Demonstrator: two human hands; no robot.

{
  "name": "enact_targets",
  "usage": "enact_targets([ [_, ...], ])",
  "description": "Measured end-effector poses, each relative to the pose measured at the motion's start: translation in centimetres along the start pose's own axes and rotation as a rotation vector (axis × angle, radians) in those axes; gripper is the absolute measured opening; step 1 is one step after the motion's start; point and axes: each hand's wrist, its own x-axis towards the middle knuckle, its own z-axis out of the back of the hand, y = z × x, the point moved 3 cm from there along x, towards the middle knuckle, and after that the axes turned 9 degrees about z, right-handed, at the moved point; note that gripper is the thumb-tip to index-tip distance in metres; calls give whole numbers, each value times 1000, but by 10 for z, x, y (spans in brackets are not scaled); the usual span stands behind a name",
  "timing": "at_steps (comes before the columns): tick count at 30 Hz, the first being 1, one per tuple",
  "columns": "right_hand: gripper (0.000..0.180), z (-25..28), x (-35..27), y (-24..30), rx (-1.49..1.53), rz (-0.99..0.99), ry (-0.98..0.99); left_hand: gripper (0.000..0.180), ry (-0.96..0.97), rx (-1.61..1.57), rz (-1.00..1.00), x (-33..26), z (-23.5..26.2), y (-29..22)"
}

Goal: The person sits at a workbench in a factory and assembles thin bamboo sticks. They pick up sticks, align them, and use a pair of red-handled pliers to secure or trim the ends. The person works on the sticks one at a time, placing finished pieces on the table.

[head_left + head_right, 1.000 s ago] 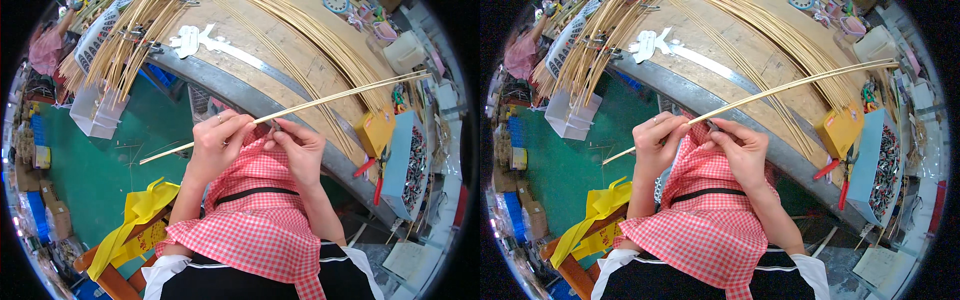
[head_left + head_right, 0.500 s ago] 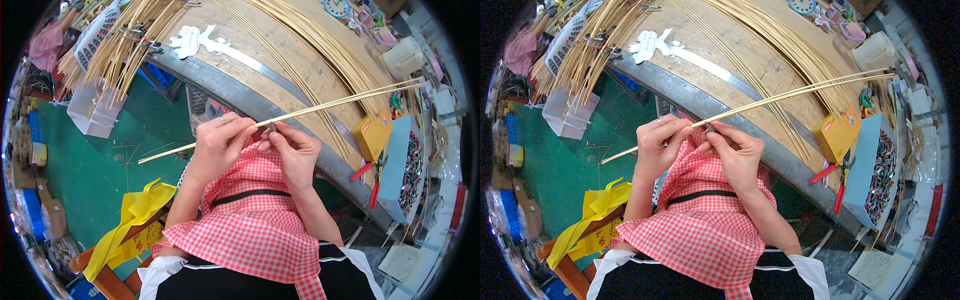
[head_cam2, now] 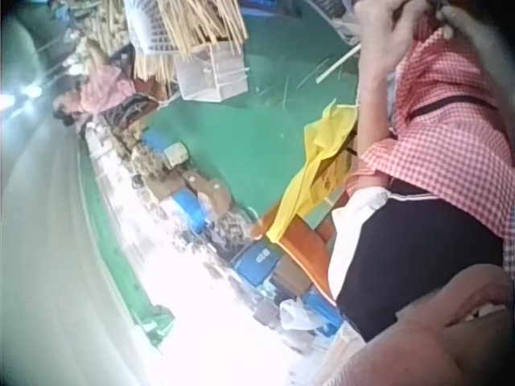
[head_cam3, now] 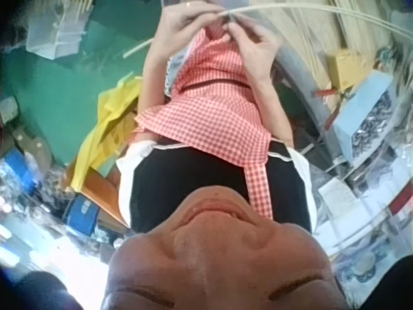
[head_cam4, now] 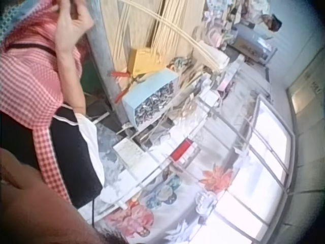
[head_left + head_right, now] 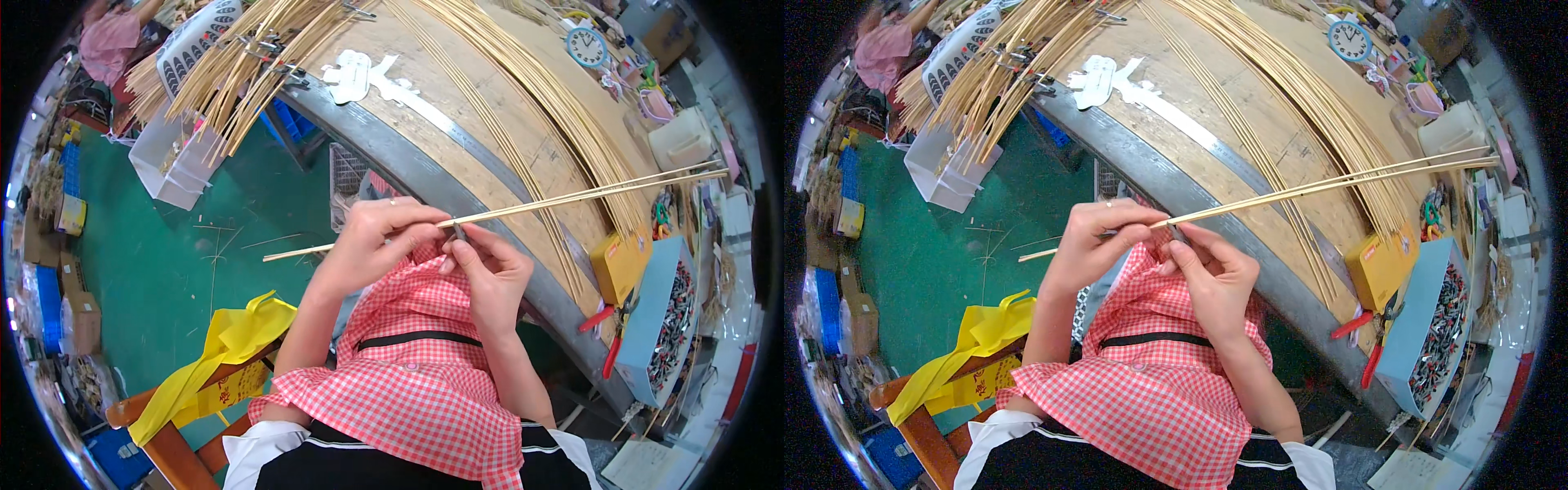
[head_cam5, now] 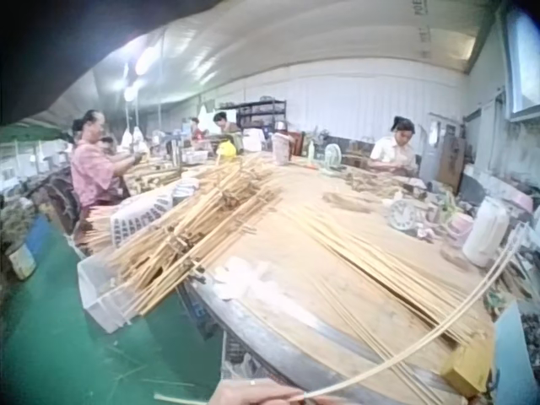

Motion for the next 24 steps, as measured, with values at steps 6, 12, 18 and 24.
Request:
enact_targets([
  [6, 19, -4, 0, 1, -12, -11, 14, 11, -110, 49, -54, -2, -5, 2],
  [12, 15, -3, 2, 8, -63, 66, 21, 12, -142, 16, -77, -5, -9, -1],
  [18, 16, -1, 3, 10, -23, 87, 21, 12, -137, 13, -72, -4, -9, -1],
  [24, 18, 0, 6, 9, -104, 57, 25, 11, -95, -62, -34, -5, -7, 1],
])
